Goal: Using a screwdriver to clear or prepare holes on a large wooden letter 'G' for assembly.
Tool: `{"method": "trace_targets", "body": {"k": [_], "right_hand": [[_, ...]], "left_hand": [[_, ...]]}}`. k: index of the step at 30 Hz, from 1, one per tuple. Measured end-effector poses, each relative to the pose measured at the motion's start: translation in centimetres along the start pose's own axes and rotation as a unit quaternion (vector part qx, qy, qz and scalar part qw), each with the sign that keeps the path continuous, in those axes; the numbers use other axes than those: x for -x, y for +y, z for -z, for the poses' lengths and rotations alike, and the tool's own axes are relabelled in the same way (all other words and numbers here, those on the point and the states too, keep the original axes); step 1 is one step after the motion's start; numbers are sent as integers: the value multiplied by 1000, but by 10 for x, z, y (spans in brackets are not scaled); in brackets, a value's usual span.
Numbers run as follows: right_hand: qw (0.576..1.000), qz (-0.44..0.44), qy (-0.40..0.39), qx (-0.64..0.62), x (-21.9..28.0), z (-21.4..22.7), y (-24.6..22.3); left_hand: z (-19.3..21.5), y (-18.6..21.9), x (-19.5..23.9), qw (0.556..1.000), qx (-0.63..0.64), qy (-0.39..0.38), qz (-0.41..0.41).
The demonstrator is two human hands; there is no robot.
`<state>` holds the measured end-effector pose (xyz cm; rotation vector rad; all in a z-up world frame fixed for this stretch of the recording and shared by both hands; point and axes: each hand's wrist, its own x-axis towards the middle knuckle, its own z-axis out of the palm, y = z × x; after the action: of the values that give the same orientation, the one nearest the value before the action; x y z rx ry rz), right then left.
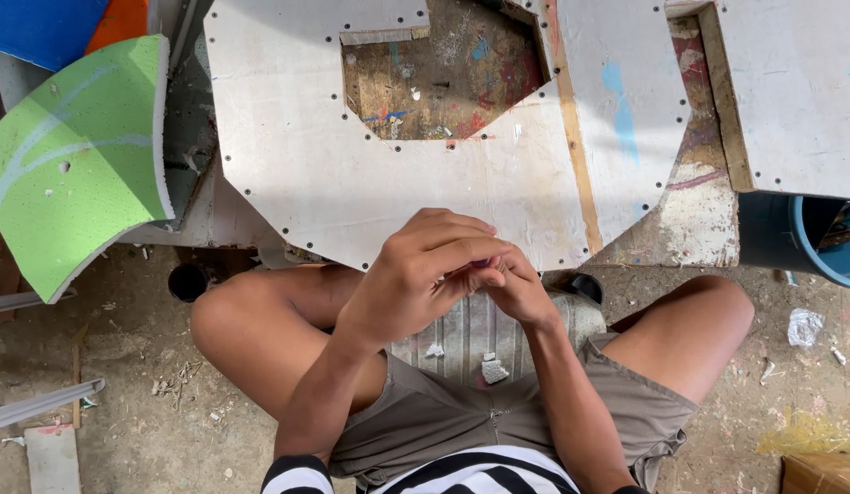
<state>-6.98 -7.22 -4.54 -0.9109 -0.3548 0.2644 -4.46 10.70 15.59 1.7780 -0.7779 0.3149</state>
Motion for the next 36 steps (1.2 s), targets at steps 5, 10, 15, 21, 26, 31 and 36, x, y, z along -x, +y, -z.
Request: {"method": "trace_targets", "body": {"k": [5, 10, 15, 21, 26, 31, 36], "right_hand": [[996, 24, 19, 86, -15, -26, -42], [984, 53, 71, 155, -21, -41, -54], [994, 34, 100, -25, -1, -8, -3], [996, 10, 74, 45, -27, -54, -53], [996, 32, 83, 26, -22, -43, -49], [994, 5, 98, 55, -11, -17, -17], [998, 3, 61, -18, -12, -28, -22]], "left_hand": [[-28, -13, 2, 966, -176, 174, -80], [-32, -17, -3, 942, -225, 231, -95], [-8, -2, 3, 999, 5, -25, 27], [-12, -14, 2, 983, -144, 91, -69], [-30, -28, 3, 963, -196, 167, -76], [-19, -16, 5, 998, -51, 27, -18], [4, -2, 1, 999, -29, -42, -12]]}}
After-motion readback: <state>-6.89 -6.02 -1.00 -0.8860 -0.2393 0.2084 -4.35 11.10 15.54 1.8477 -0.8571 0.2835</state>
